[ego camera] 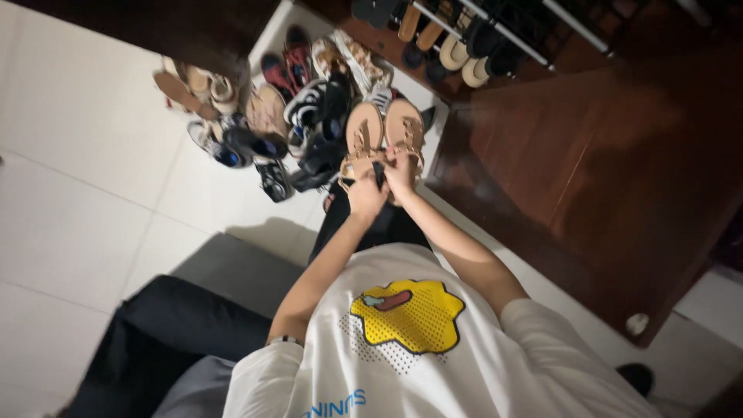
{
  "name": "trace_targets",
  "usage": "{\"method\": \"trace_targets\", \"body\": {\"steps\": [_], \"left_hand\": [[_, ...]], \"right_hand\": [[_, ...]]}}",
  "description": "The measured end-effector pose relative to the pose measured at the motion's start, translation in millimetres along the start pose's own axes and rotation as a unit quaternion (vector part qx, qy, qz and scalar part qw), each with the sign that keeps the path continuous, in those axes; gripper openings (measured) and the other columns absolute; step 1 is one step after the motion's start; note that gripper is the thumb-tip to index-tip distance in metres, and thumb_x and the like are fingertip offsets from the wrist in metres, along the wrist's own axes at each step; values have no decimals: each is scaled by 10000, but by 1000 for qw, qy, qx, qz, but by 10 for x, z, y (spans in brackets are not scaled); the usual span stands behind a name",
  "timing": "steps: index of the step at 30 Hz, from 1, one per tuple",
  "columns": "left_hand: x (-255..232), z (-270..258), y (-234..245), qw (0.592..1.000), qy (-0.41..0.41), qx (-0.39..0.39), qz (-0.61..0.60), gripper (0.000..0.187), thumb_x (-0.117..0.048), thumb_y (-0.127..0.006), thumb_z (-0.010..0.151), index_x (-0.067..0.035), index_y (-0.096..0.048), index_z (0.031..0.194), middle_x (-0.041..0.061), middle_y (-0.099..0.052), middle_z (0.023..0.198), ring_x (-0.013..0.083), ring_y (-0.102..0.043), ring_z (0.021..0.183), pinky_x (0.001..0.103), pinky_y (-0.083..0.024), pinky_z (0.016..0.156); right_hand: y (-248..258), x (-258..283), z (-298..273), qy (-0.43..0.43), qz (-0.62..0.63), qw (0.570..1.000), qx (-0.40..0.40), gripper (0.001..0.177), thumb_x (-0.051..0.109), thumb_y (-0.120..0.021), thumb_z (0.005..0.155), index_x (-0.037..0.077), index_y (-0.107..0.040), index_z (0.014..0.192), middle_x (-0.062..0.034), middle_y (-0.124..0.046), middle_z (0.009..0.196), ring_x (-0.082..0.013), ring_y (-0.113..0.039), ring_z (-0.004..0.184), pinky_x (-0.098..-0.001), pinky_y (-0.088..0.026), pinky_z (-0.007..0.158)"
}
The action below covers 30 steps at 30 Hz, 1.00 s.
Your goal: Organizing various pairs of shoes and placing them onto a shoe rack.
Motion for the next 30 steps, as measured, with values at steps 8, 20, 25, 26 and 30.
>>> {"method": "trace_targets", "body": {"steps": [8,20,25,26,30], "left_hand": [[-158,486,-137,999,33,-5,5,410,-354,-686,854,10,-669,1042,198,-719,1022,384,-718,847,467,-577,741],[-57,873,-33,999,16,39,34,483,-355,-706,830,7,-655,1145,188,-722,1009,373,-729,835,458,-584,728],[194,1099,-174,997,7,53,57,477,-372,-721,839,-11,-651,1142,179,-723,1013,361,-731,847,444,-587,743],[228,1184,-196,996,2,52,70,482,-376,-725,838,-18,-646,1151,171,-723,1015,352,-733,848,439,-589,739],[420,1521,-474,993,-11,36,108,521,-380,-733,840,-15,-621,1195,157,-714,1018,330,-735,828,428,-594,699]], "right_hand": [[97,217,541,-65,-42,997,19,295,-53,-711,863,32,-577,1111,-39,-617,1038,-147,-604,974,-280,-505,845],[-128,66,779,-119,100,988,12,270,9,-732,930,54,-540,1115,-37,-617,1022,-138,-610,960,-285,-512,842],[-275,-278,911,-152,112,982,-2,273,-13,-703,910,58,-544,1120,-40,-626,1007,-140,-625,943,-285,-519,821],[-315,-330,988,-149,124,981,-4,251,-19,-709,915,42,-573,1117,-46,-640,1016,-144,-630,942,-287,-525,819],[-454,-456,1281,-174,152,973,-3,258,-21,-709,903,19,-647,1150,-54,-671,1065,-148,-632,950,-286,-519,804]]}}
Point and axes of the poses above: each hand's wrist, its own z-axis towards the middle knuckle, its own y-axis out of the back of the hand, x = y × z, the point moved 7 cm from there along z, towards the middle knuckle
